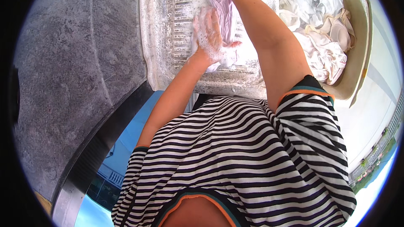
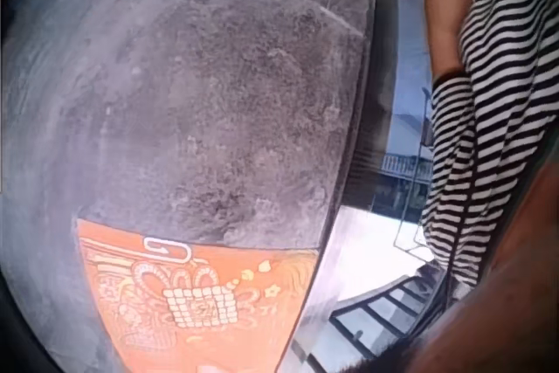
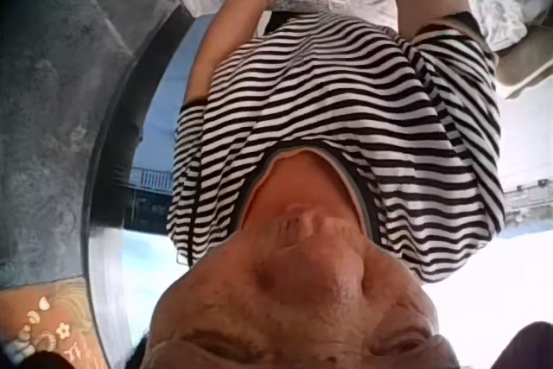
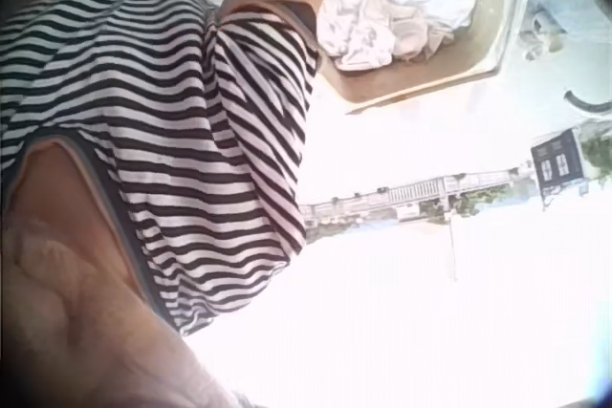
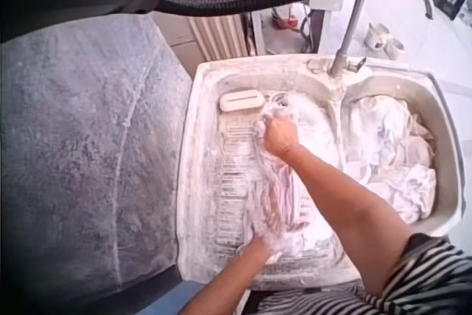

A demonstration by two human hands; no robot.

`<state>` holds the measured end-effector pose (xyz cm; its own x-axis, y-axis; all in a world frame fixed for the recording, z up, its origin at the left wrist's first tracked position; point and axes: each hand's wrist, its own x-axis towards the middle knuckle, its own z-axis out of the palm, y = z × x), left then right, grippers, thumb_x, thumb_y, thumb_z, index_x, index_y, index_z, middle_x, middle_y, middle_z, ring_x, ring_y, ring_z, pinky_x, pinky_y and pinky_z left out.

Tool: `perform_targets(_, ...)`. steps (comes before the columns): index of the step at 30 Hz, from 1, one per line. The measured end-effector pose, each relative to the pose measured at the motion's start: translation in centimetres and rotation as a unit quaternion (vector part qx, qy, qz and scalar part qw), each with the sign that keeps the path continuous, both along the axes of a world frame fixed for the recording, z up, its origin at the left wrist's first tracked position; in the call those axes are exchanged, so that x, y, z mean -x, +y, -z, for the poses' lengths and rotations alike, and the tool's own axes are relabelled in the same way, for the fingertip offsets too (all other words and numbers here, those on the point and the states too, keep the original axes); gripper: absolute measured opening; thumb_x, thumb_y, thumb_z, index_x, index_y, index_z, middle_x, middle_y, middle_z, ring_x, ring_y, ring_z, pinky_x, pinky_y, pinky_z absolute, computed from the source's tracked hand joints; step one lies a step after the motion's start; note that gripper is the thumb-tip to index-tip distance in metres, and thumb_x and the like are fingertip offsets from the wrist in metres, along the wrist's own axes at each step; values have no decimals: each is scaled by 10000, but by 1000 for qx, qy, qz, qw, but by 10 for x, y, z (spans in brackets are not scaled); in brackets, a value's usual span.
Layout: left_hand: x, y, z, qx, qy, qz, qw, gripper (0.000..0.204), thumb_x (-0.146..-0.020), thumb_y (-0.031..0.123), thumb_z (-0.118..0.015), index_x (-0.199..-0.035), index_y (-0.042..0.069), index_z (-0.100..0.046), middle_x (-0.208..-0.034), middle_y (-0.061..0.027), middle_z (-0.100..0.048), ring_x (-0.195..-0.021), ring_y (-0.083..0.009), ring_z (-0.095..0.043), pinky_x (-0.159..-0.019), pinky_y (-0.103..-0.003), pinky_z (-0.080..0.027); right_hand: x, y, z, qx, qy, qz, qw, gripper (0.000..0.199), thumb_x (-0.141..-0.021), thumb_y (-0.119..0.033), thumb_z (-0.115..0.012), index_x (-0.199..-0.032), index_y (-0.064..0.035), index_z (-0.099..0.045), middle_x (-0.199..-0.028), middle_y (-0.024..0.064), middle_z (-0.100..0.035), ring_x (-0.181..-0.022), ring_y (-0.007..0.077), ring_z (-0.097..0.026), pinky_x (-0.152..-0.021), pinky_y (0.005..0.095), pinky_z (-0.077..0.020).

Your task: The person hand-washes a light purple garment on a concrete washboard, scrubbing it with soap and water. They repeatedly rub, squeeze, and rinse the fabric, then wring it out to remove excess water.

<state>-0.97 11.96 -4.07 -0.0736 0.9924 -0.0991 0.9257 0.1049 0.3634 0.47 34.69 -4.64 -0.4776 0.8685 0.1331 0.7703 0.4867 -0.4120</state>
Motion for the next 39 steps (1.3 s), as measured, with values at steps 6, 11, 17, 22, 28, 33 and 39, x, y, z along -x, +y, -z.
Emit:
perform_targets(6,8,-42,-10,-3,13,-76,997,1240,-705,845,-523,-1508,-31,-167,-1566,-279,-101,-1468,-418,-26,-1132,-625,39,-58,-92,-62,209,-28,-89,973,476,-840,-387,-711,-1174,-53,-657,-1137,187,-640,-984,273,-649,-814,402,-559)
perform_targets(11,-4,-22,-16,-14,-98,-54,994,1096,-753,772,-534,-1479,11,-228,-1547,-267,-140,-1453,-419,-107,-1117,-651,12,-103,-151,-18,56,82,-204,974,399,-645,-255,-808,-1007,-108,-726,-1153,133,-618,-1011,336,-617,-859,441,-524)
perform_targets(17,1,-23,-9,-117,1,-8,993,1176,-753,784,-520,-1397,-176,-302,-1482,-299,-293,-1422,-435,-181,-1109,-638,-54,30,1,10,51,-19,-28,998,287,-762,-250,-622,-965,-52,-671,-860,200,-687,-841,356,-663,-738,467,-540)
perform_targets(22,0,-21,-5,10,26,-27,999,1171,-751,780,-526,-1507,-39,-166,-1563,-262,-137,-1467,-415,-5,-1121,-657,48,-31,-72,-34,141,-70,-189,969,646,-849,-546,-640,-1296,-84,-582,-1077,143,-678,-1087,263,-622,-926,395,-538)
perform_targets(28,-11,-19,16,-44,45,11,998,1124,-756,759,-546,-1545,67,-145,-1578,-269,-98,-1470,-439,-3,-1131,-659,76,-90,-127,-20,-35,51,-242,968,331,-657,-300,-820,-947,-155,-749,-1183,87,-627,-1029,260,-585,-902,474,-494)
perform_targets(33,-1,-19,1,-91,-8,6,996,1225,-758,796,-507,-1493,-104,-118,-1535,-305,-170,-1432,-445,-135,-1087,-662,-63,31,-9,19,-32,24,0,999,141,-702,-121,-610,-778,-56,-709,-771,213,-678,-737,394,-663,-671,492,-530)
perform_targets(39,-2,-29,25,-94,-16,-75,993,1249,-727,782,-562,-1526,-34,-56,-1566,-272,-102,-1462,-413,-58,-1109,-657,-12,-26,-81,-93,359,-96,-113,921,572,-846,-452,-711,-1196,-8,-629,-831,113,-706,-791,211,-693,-806,376,-569)
